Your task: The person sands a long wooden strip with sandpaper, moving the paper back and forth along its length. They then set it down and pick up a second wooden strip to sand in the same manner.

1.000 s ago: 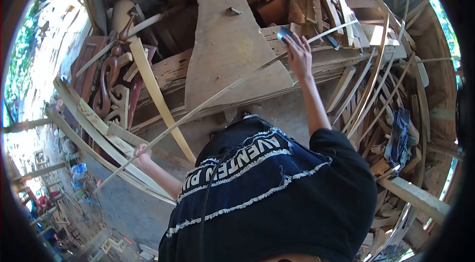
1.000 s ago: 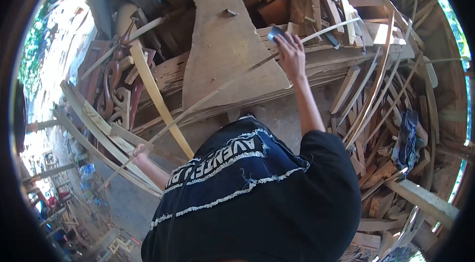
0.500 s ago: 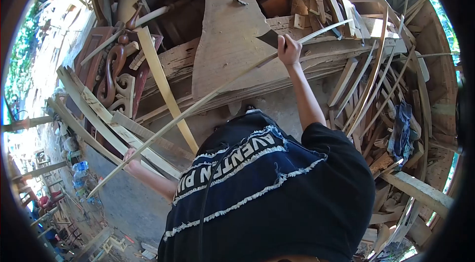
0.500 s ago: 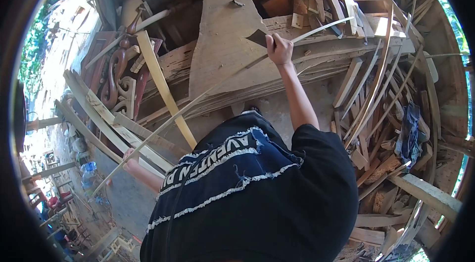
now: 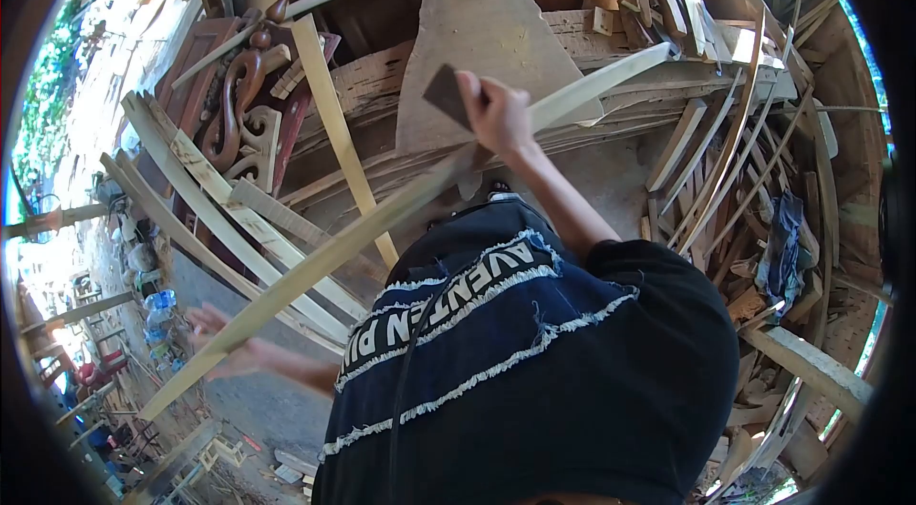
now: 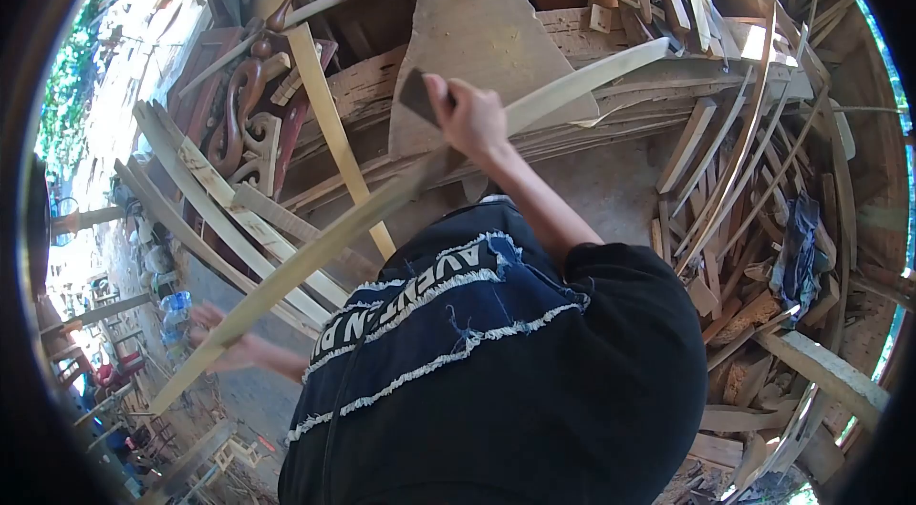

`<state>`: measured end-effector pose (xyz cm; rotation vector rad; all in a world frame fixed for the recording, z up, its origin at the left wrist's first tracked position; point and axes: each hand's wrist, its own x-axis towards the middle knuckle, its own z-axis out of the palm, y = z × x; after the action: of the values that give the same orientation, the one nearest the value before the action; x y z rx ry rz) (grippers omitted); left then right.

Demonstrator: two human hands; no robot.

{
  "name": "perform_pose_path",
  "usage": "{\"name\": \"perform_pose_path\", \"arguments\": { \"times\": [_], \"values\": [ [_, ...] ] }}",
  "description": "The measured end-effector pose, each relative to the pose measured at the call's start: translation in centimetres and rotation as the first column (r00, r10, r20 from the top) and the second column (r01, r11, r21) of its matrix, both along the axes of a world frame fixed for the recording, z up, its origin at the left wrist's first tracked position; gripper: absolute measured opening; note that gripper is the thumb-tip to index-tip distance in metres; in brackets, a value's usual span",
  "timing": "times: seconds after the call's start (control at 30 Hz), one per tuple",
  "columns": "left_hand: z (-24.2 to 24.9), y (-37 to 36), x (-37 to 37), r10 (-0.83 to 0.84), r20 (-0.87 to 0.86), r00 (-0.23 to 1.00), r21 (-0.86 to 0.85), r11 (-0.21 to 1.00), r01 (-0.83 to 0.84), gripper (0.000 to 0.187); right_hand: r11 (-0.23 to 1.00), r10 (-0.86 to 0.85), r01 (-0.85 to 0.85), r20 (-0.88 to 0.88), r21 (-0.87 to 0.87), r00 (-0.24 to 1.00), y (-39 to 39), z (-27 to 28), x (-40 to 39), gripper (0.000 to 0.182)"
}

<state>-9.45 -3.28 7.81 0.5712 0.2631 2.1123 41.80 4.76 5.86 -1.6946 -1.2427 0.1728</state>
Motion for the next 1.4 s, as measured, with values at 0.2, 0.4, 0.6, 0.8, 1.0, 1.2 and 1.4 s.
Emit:
{"name": "perform_pose_path", "arguments": {
  "times": [0.2,0.4,0.6,0.8,1.0,1.2,1.4],
  "values": [
    [-4.5,1.5,9.1,-0.155,0.348,0.924,0.086,0.987,0.133,0.04,0.943,0.253,-0.233,0.056,-0.237,0.966,1.2,-1.3,-9.4,0.048],
    [-3.2,2.3,4.2,0.021,0.141,0.99,-0.159,0.987,0.001,0.033,0.904,0.418,-0.426,0.136,0.035,0.898,2.2,-1.7,-12.5,0.029],
    [-2.6,1.3,2.0,0.062,0.035,0.997,-0.162,0.985,-0.056,0.033,0.894,0.349,-0.418,0.334,0.162,0.875,0.8,-3.7,-4.9,0.03],
    [-4.1,0.8,0.2,0.076,-0.009,0.997,-0.199,0.977,-0.076,0.032,0.908,0.413,-0.416,0.296,-0.055,0.861,-2.4,-10.6,-4.1,0.037],
    [-5.3,0.8,-0.8,0.074,-0.004,0.997,-0.245,0.967,-0.073,0.031,0.93,0.364,-0.366,0.25,-0.043,0.897,0.7,-13.7,5.6,0.033],
    [-5.5,0.2,0.0,0.177,-0.036,0.983,-0.281,0.943,-0.18,0.032,0.967,-0.017,0.072,0.22,-0.243,0.975,4.6,-19.8,20.4,0.019],
    [-5.3,-0.2,-0.1,0.152,-0.048,0.987,-0.271,0.949,-0.16,0.034,0.834,0.551,-0.545,0.169,-0.084,0.817,-1.9,-10.5,-2.4,0.033]
  ]
}}
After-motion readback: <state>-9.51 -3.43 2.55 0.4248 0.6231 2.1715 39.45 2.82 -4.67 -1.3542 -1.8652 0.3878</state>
